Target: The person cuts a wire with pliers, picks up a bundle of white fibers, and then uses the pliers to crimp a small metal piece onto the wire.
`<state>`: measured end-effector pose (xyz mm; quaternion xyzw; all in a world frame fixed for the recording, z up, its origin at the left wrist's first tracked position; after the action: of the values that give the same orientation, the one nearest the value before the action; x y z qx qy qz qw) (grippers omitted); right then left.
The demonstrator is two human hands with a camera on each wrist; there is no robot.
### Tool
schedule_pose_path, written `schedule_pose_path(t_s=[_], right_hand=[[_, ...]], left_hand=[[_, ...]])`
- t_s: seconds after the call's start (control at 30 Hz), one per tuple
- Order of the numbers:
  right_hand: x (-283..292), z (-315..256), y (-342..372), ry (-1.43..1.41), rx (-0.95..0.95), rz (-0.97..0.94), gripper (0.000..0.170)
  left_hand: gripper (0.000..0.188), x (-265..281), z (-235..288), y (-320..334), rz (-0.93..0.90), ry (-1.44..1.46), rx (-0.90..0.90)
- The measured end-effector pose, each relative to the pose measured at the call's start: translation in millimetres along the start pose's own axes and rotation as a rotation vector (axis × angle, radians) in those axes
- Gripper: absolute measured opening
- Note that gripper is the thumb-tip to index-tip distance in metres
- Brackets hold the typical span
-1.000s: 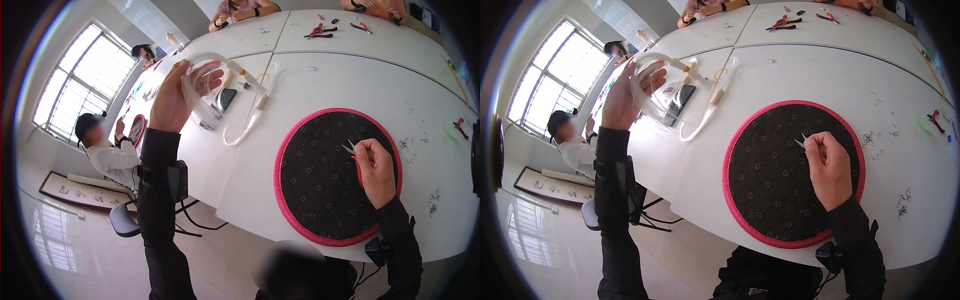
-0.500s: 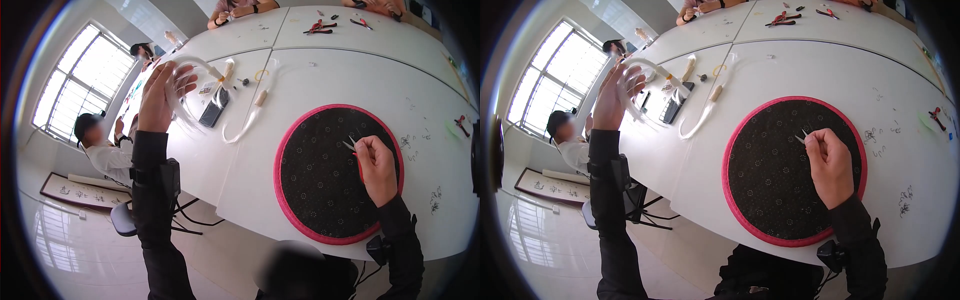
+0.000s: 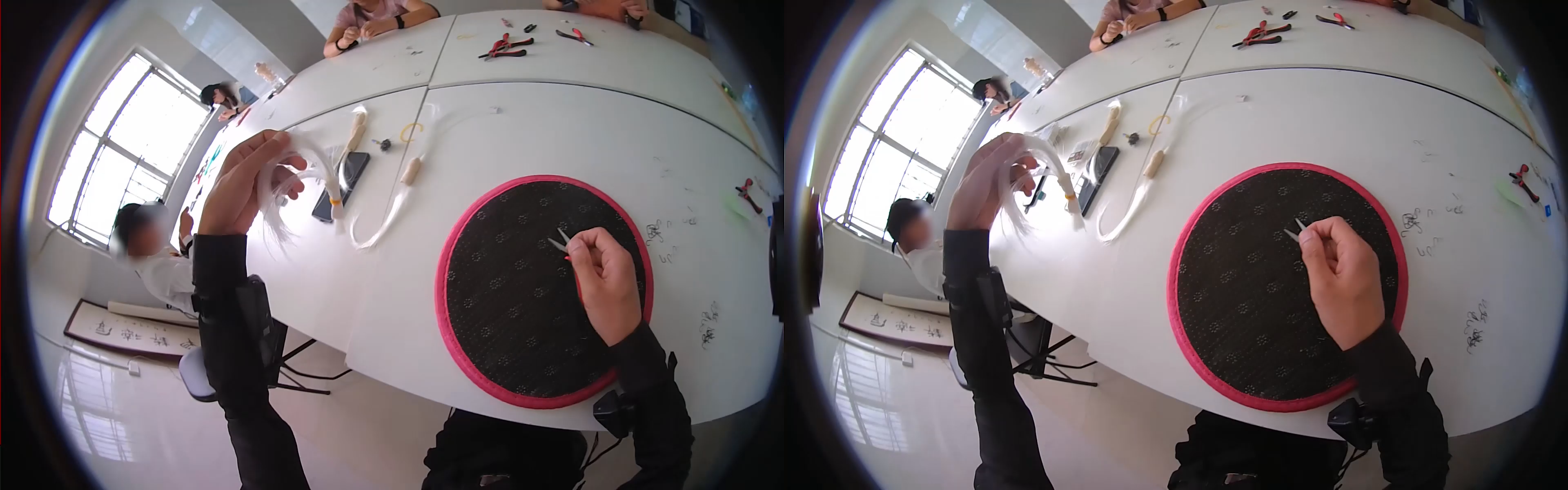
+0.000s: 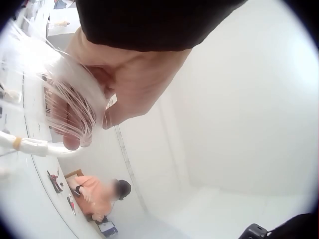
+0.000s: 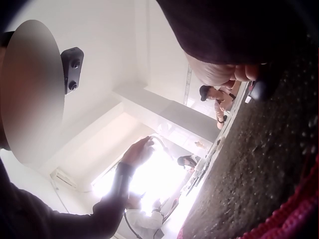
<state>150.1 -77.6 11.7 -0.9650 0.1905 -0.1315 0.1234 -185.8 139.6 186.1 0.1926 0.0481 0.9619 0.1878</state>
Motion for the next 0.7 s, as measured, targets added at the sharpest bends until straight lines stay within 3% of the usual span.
schedule_pose_path(t_s=[0.2,0.33,0.43,0.57,0.7], right_hand=[[2.3,1.4,-0.3,-0.015,-0.042,-0.021,0.018],[1.3,2.9,-0.7,-0.044,-0.039,-0.007,0.018],[2.4,4.3,-0.3,-0.018,-0.029,0.0,0.018],[2.9,3.9,-0.3,0.012,0.005,0.02,0.02],[2.0,7.4,0.5,-0.011,-0.021,0.014,0.02]], left_hand=[[0.024,-59.4,22.3,-17.7,-0.118,0.379,-0.151],[0.027,-104.6,30.8,-12.5,-0.14,0.334,-0.117],[0.024,-111.5,28.1,-3.5,-0.328,0.147,-0.048],[0.023,-135.3,25.6,6.8,-0.405,-0.149,0.065],[0.022,-174.2,16.8,-17.7,-0.538,-0.04,0.098]])
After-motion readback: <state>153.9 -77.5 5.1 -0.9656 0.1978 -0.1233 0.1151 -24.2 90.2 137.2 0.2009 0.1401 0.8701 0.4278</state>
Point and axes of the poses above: each hand's wrist, its own y-axis away from the middle knuckle, its own x-axis out of the back of the hand, z = x × y, the point moved 5 cm from there along -y, towards the middle knuckle, and after that the axes turned 12 degrees about x, right-handed, at the moved point
